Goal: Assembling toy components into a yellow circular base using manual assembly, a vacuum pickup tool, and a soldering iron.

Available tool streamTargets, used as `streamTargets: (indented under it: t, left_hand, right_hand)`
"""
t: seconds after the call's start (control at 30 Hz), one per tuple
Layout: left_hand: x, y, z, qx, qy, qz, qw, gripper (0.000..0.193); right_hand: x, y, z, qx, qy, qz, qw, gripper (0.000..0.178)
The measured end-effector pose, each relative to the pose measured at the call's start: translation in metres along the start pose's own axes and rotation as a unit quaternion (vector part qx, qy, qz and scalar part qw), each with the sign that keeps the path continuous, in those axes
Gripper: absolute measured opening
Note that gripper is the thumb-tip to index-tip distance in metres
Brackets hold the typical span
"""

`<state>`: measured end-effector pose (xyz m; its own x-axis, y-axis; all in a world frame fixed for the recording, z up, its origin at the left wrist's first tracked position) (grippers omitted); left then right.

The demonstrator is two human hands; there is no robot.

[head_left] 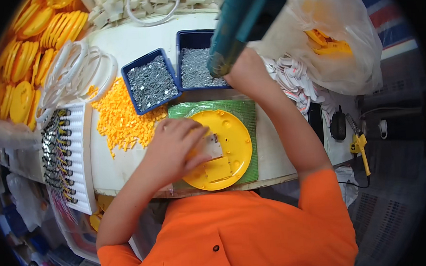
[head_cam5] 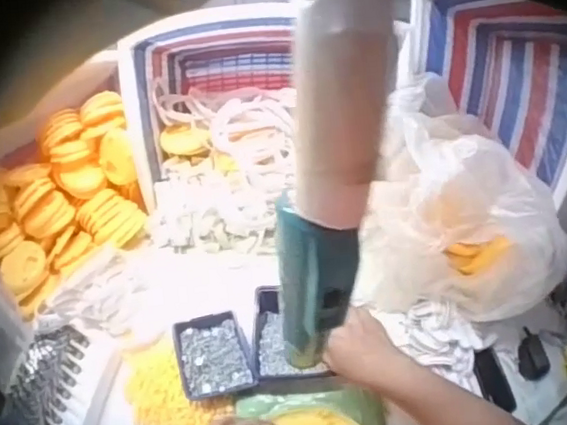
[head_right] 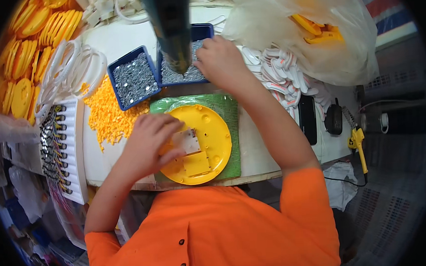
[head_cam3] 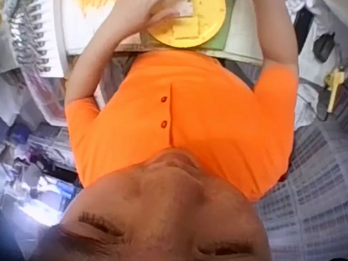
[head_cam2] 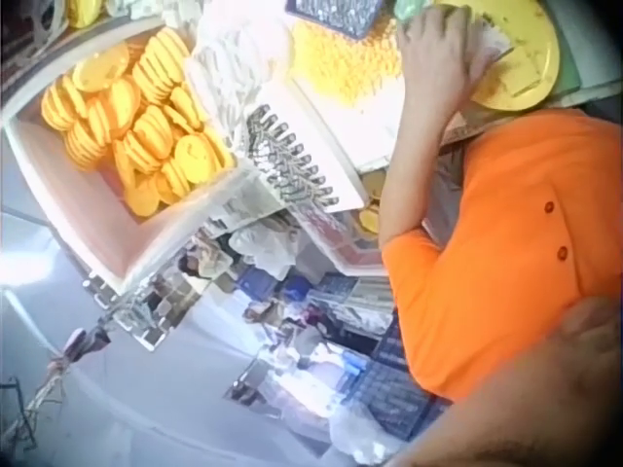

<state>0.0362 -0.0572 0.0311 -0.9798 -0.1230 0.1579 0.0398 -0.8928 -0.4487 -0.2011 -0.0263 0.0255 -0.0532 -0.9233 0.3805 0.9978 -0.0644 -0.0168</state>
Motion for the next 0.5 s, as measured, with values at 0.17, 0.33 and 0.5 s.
streamTargets:
  t: [0.17,0.33,0.5]
  left_hand:
    - [0.069,0.062,0.023,0.027,-0.148,0.075,0.986,0.024]
    - [0.105,0.091,0.006,0.148,-0.177,0.062,0.971,0.016]
    - [0.107,0.096,0.003,0.082,-0.185,0.087,0.975,0.012]
  right_hand:
    - [0.007,0.004,-0.021,-0.042,-0.050,-0.013,0.998,0.008]
    - [0.005,0.017,-0.009,0.137,-0.109,-0.121,0.977,0.024]
    - [-0.003,0.021,0.008,0.149,-0.170,-0.132,0.965,0.009]
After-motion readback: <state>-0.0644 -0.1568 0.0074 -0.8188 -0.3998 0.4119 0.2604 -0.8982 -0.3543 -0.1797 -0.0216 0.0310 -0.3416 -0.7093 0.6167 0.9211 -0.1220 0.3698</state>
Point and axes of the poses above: each hand's wrist, its own x-axis towards the middle knuckle, its own z-axis out of the back of the hand, y = z × x, the point moved 5 cm from there along x, towards the middle knuckle, and after that the axes turned 6 degrees about z, right-handed, at the moved point
